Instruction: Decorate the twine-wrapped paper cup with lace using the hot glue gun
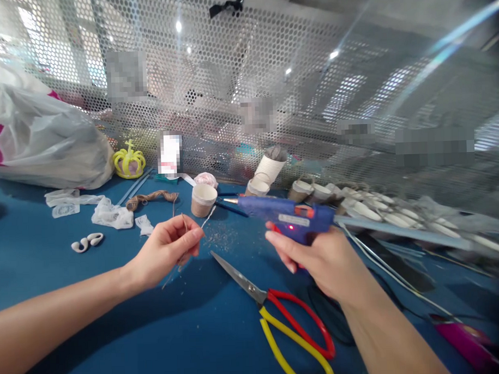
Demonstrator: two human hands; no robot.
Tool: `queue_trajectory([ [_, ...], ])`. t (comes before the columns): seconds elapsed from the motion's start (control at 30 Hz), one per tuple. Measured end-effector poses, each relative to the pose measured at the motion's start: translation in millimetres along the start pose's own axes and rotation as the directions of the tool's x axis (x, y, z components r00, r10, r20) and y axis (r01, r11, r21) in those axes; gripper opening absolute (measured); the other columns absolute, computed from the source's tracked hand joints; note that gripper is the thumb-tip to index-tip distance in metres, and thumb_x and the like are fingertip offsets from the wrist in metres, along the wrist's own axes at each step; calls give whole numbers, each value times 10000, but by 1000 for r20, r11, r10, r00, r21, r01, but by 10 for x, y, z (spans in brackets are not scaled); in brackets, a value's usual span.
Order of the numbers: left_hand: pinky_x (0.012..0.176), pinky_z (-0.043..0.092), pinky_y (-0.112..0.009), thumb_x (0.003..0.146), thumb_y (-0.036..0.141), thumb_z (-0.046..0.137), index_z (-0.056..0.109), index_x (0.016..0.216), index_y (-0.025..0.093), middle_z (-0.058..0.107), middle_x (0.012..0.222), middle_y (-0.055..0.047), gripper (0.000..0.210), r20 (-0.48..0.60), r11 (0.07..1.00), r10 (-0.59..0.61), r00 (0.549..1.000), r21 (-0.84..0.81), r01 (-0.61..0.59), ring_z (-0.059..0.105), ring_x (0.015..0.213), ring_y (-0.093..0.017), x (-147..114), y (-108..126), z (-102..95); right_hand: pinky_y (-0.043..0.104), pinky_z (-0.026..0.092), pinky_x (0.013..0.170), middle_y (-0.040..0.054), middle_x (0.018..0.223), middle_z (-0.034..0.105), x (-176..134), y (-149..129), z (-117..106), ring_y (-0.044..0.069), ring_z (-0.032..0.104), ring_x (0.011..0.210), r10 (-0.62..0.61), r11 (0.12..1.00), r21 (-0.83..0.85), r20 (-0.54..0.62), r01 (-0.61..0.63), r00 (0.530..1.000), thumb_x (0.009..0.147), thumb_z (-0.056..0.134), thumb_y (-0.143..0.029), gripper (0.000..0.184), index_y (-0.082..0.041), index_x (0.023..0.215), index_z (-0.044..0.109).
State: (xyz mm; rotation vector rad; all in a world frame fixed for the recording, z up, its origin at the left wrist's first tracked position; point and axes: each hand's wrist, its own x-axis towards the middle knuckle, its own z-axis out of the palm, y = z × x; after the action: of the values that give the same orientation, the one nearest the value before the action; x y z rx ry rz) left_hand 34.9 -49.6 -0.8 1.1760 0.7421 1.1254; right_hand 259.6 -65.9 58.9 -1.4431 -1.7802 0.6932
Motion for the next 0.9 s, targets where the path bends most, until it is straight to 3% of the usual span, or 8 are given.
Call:
queue_trajectory([
  [0.03,395,230,-173,752,401,622,478,718,159,471,499,66,284,-3,1000,3,1000,7,-3,337,394,-28,2,-5,-4,233,438,467,-37,437,492,64,49,-15,100,484,422,11,999,39,-2,-10,1000,736,615,-430,318,-176,564,533],
  [0.1,392,228,-173,753,392,622,483,725,159,470,512,66,273,-15,1000,3,1000,30,-2,330,396,-26,4,-13,-14,240,461,539,4,589,593,205,182,-29,120,551,547,75,991,113,-89,-64,993,690,649,-444,296,-157,677,581],
  [0.17,386,220,-173,753,388,622,491,720,157,466,532,63,268,-40,998,4,999,63,-2,317,399,-22,6,-17,-29,237,458,552,29,668,624,336,339,-14,128,569,601,153,987,75,-108,-145,982,697,623,-470,327,-147,738,593],
  [0.4,382,185,-173,736,391,642,538,701,158,346,498,81,257,-88,989,33,996,145,-20,269,414,-26,1,-1,-54,223,380,409,-12,430,511,539,751,190,94,457,379,331,940,-71,-28,-332,943,775,561,-383,286,-157,604,521],
  [0.6,397,193,-176,728,410,643,532,696,153,349,487,84,281,-55,989,43,998,144,-35,265,424,-27,-34,28,-30,268,389,500,20,468,531,615,929,279,152,529,493,302,906,-286,-80,-312,950,771,572,-351,326,-178,503,503],
  [0.73,404,195,-181,728,420,637,520,699,153,353,480,88,292,-39,990,42,998,140,-36,264,427,-31,-56,31,-22,323,416,613,57,526,572,638,864,296,243,598,668,243,889,-371,-113,-267,964,710,638,-250,287,-190,468,497],
  [0.83,406,178,-184,714,414,649,520,699,148,354,475,90,296,-40,991,36,999,133,-30,262,426,-31,-66,39,3,356,425,747,107,733,655,560,608,338,280,596,871,150,915,-365,-91,-173,985,718,622,-190,188,-175,538,569],
  [0.9,407,176,-184,709,409,656,527,702,144,355,477,90,295,-33,992,30,999,127,-26,265,429,-31,-69,40,25,337,435,790,91,861,675,456,357,398,239,600,898,76,947,-312,-20,-79,997,771,588,-251,141,-172,665,640],
])
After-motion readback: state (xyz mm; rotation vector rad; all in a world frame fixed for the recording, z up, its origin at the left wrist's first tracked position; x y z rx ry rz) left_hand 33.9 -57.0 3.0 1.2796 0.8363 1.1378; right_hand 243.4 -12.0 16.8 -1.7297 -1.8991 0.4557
